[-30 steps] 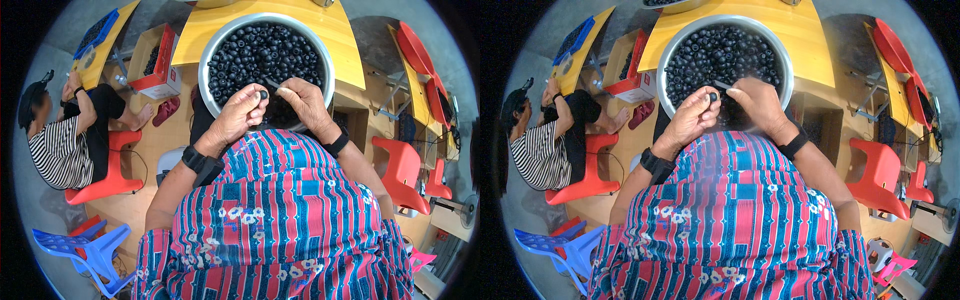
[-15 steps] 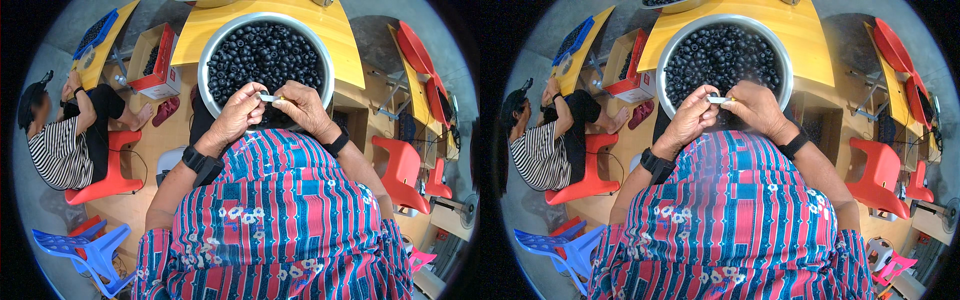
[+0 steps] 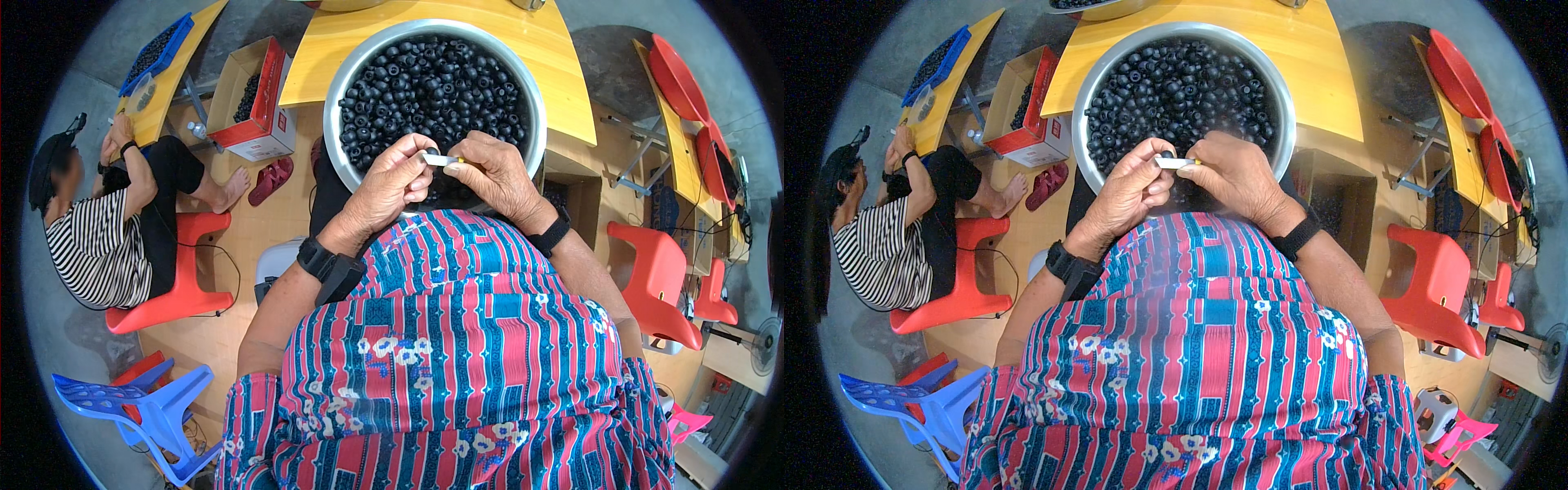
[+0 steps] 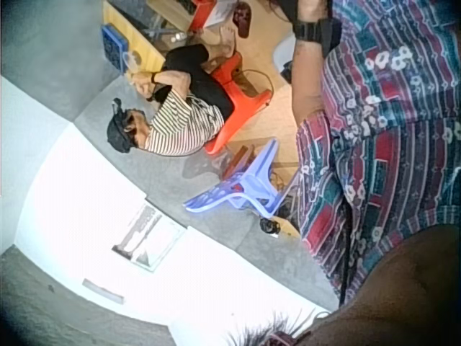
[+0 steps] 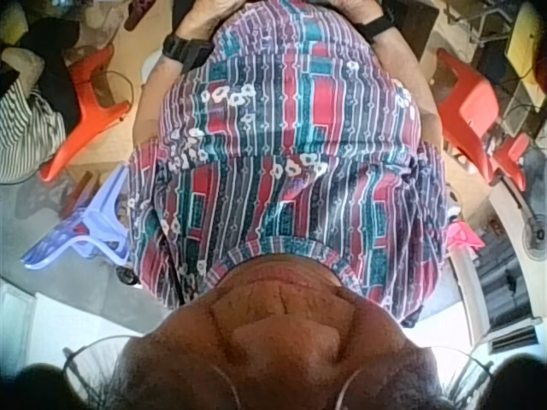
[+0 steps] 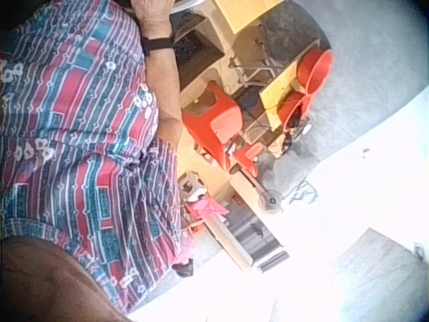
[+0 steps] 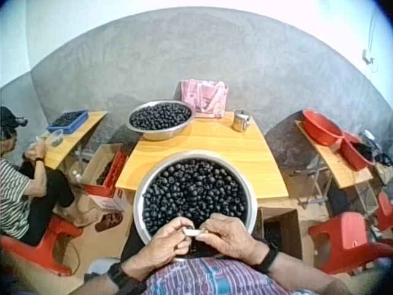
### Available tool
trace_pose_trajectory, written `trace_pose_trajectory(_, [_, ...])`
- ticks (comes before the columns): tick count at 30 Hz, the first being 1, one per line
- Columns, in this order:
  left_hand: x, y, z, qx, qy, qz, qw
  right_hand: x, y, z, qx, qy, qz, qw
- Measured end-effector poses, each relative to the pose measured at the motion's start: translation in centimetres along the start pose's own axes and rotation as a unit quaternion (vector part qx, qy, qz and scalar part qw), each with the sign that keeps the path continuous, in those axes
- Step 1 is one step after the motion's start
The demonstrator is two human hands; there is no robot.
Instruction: Trimming or deburring small black rubber parts using a hand tool.
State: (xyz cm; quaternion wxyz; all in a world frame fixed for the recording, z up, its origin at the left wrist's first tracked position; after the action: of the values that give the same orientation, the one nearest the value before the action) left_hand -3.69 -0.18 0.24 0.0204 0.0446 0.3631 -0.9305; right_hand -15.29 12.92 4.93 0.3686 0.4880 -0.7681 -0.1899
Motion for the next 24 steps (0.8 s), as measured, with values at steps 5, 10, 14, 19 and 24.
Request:
trace_pose_trajectory(5, [0.0, -0.1, 0.2, 0.016, 0.001, 0.021, 1.0, 0.1, -0.1, 0.4, -0.005, -0.005, 0.0, 1.0])
trace_pose_trajectory(10, [-0.1, -0.4, 0.2, 0.017, 0.004, 0.003, 1.0, 0.0, 0.2, 1.2, 0.029, -0.085, 0.083, 0.992])
trace_pose_trajectory(14, [-0.2, -0.4, 0.4, 0.015, 0.001, 0.016, 1.0, -0.1, 0.1, 1.5, 0.089, -0.095, 0.081, 0.988])
trace_pose_trajectory(19, [-0.2, -0.4, 0.3, 0.008, -0.002, 0.031, 0.999, -0.1, 0.2, 1.1, 0.111, -0.085, 0.042, 0.989])
trace_pose_trajectory(24, [-0.1, -0.3, 0.4, 0.013, -0.008, 0.025, 1.0, 0.0, 0.0, 0.5, 0.078, -0.036, -0.002, 0.996])
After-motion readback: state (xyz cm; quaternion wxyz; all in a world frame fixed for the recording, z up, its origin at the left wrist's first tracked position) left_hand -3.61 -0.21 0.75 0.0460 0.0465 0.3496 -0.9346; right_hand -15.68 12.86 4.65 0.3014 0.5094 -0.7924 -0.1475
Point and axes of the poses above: each hand's wrist, its own x-axis towards the middle knuckle, its own y-axis out of the back of the hand, z = x × y, the point moved 3 cm from there along x, towards the middle knuckle, and after that the axes turned 4 degrees about y, right-handed, at the moved point
